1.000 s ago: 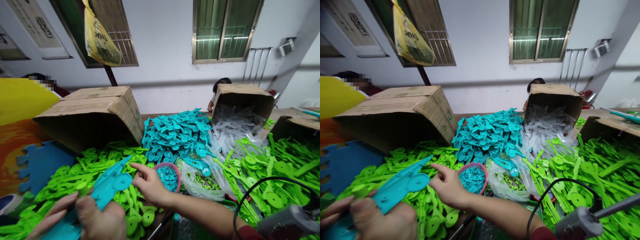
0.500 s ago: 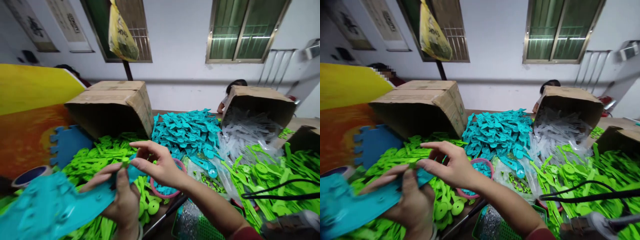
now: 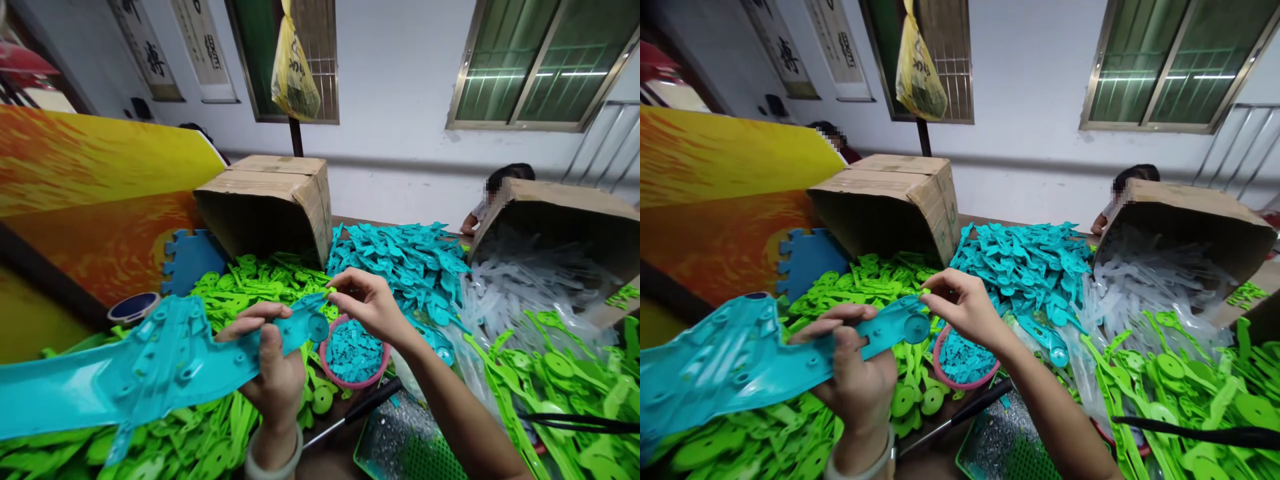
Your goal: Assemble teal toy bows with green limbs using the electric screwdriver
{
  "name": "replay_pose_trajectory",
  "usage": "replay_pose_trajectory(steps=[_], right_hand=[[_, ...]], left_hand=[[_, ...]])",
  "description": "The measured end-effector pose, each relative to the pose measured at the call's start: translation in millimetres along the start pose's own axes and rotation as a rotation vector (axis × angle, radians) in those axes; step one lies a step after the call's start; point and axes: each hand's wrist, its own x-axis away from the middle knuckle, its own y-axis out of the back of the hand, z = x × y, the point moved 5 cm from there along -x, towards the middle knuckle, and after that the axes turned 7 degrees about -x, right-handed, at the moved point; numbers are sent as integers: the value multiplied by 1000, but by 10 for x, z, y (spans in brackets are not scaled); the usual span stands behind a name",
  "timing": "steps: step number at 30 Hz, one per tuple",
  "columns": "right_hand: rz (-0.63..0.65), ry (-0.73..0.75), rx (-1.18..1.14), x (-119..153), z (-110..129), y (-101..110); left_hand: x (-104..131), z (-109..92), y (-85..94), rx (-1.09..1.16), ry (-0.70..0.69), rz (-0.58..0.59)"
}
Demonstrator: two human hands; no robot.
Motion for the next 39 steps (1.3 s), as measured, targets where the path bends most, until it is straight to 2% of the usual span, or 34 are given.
replay_pose_trajectory(steps=[6,10,19,25,28,32,37,39], right_hand=[[-19,-78,-77,68,-276,8],[-62,-100,-98,75,-307,-26],[-112,-155,-152,101,-417,-69],[-171,-176,-183,130,-422,-137],[-187,-171,-110,156,-374,-137],[-157,-131,65,179,-330,-141],[-146,-178,74,174,-326,-178],[-115,-204,202,181,-262,-112]], left_hand=[[-16,-29,-10,82,37,-49],[-11,-51,-35,136,29,-45],[-19,-50,-46,93,-9,-51],[-18,-56,-32,131,11,-136],[-32,-46,-23,126,20,-163],[-23,-42,-32,105,10,-125],[16,-44,-37,155,8,-105],[3,-30,-32,177,40,-129]])
